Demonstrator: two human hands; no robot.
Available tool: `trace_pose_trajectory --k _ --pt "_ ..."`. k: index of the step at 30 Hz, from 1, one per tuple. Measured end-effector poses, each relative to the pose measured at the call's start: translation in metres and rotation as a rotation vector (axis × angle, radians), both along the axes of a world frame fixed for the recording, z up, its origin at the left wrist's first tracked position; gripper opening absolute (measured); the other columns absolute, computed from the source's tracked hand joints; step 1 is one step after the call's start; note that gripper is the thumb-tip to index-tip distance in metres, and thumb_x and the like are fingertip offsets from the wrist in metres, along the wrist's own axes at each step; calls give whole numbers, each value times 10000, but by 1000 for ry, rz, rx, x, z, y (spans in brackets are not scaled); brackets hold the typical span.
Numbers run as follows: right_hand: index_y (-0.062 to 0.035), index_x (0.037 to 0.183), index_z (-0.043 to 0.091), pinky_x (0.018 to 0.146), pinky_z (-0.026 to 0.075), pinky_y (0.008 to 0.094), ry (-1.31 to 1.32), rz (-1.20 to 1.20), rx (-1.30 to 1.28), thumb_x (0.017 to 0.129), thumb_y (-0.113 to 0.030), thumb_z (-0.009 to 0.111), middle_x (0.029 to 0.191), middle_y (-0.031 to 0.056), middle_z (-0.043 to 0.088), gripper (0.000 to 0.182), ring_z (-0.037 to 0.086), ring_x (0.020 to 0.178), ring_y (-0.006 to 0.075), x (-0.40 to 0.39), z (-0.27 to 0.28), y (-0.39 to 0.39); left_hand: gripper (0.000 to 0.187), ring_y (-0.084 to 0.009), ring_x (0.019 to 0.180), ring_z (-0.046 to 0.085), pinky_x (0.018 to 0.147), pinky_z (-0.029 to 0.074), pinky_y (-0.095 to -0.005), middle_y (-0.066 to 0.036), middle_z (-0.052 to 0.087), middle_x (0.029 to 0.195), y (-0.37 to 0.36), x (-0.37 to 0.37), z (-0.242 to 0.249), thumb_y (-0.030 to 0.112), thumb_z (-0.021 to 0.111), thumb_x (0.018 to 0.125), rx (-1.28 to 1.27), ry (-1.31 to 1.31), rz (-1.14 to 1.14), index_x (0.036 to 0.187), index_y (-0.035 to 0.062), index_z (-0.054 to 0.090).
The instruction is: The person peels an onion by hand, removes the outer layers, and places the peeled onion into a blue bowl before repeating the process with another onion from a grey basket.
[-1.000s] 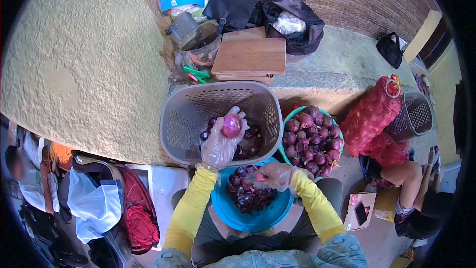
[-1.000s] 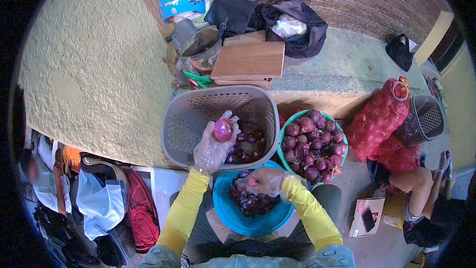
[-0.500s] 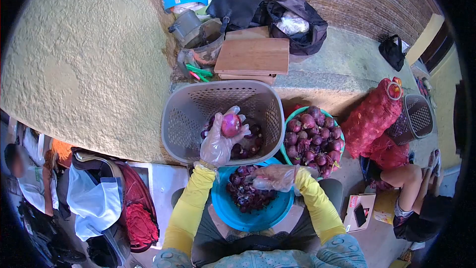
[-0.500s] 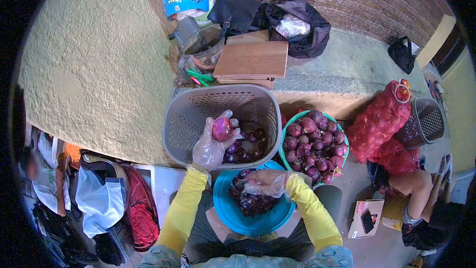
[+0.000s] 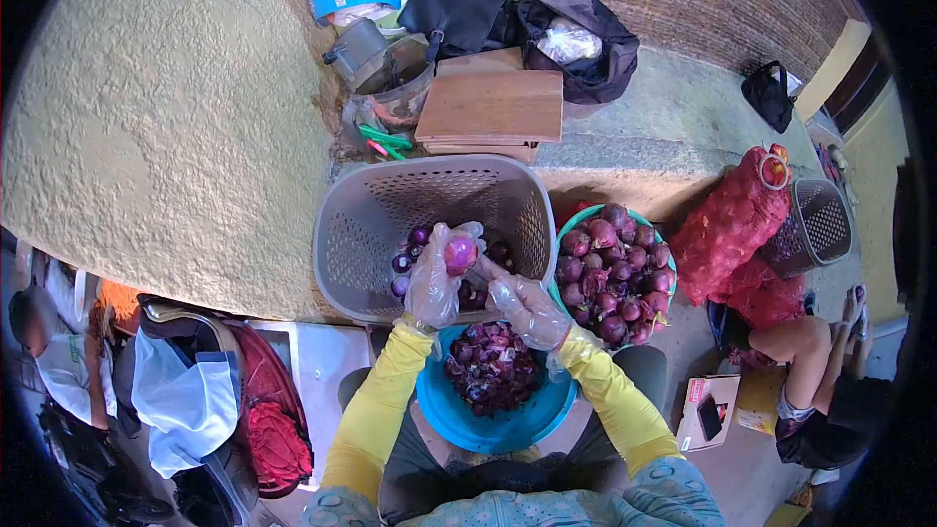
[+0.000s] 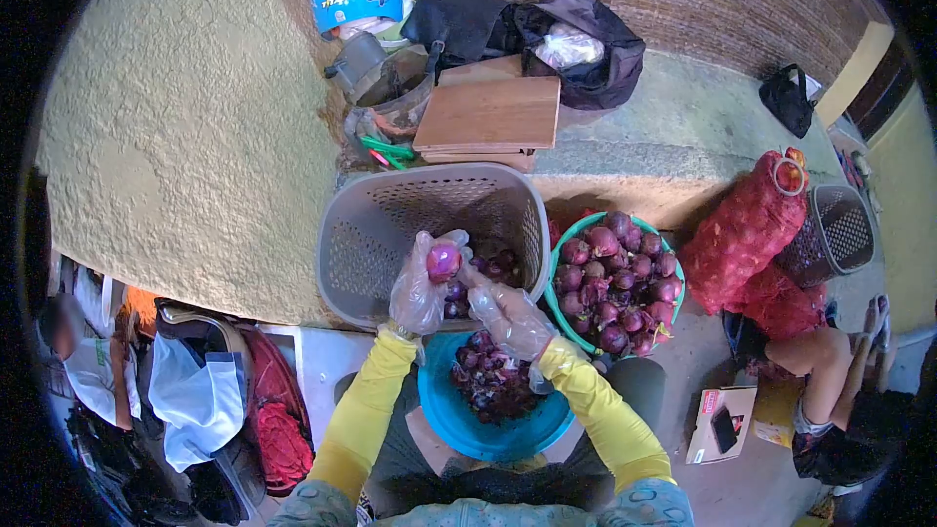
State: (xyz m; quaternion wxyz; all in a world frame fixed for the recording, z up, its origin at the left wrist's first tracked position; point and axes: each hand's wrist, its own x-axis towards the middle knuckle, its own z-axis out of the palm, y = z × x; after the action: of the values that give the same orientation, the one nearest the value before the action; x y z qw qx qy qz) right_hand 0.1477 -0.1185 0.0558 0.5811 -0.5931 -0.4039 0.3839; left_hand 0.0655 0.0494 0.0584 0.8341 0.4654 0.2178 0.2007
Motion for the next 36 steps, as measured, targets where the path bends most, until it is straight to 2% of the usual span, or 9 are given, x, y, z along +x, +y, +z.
trace_pose_trajectory --k 4,6,10,13,15,19,30,33,36 --pt "-5 1583 334 1028 436 346 11 -22 -22 1106 -384 420 1387 155 595 615 569 1086 185 -1 6 3 601 -231 1135 636 1048 475 -368 -150 646 1300 -4 3 -2 519 386 1095 65 -34 27 1246 -11 625" --pt "-40 1608 298 703 381 245 -10 -13 -2 1106 -322 443 874 -56 498 594 393 770 48 -1 12 4 595 -247 1165 630 1064 471 -378 -162 633 1328 -4 4 -6 506 378 1100 45 -55 34 1260 -13 619" --pt "-42 1605 307 655 369 233 -72 -47 -12 1105 -318 441 830 -52 476 587 364 723 46 -2 13 6 597 -243 1181 624 1063 468 -366 -150 629 1337 -5 2 -7 514 357 1102 71 -68 32 1264 0 612" --pt "-46 1601 321 743 453 265 -192 -45 -35 1104 -295 442 939 4 628 569 514 787 79 2 -10 9 596 -239 1180 623 1054 472 -364 -141 630 1332 -7 3 -5 518 353 1102 87 -59 44 1262 4 608" --pt "-82 1596 345 625 462 321 -136 -101 82 1088 -283 473 668 20 524 561 453 614 98 -1 -14 14 594 -236 1179 622 1049 473 -363 -136 630 1331 -7 3 -6 520 354 1102 76 -61 56 1258 6 608" --pt "-93 1592 358 647 476 326 -126 -101 -39 1087 -283 473 680 37 544 552 479 625 110 -1 2 7 584 -233 1178 619 1044 474 -363 -133 627 1332 -6 5 -12 528 361 1098 70 -59 53 1208 15 617" --pt "-62 1522 473 717 520 377 -354 -195 112 1060 -255 513 742 133 648 502 632 660 202 -1 -11 10 573 -268 1168 619 1055 471 -403 -151 616 1347 -8 6 -6 533 389 1089 -38 -84 58 1126 14 626" --pt "-46 1519 471 719 513 350 -424 -192 87 1066 -259 507 764 137 643 502 620 666 185 1 -5 6 613 -200 1110 639 1018 486 -333 -135 669 1210 -10 6 3 539 339 1100 -114 -90 72 1175 5 632" --pt "-27 1491 491 688 512 339 -187 -104 60 1079 -266 485 785 117 637 476 605 657 173 4 -5 4 647 -207 1104 641 1005 503 -342 -143 663 1222 -10 4 6 554 332 1096 -44 -31 57 1238 -8 620"
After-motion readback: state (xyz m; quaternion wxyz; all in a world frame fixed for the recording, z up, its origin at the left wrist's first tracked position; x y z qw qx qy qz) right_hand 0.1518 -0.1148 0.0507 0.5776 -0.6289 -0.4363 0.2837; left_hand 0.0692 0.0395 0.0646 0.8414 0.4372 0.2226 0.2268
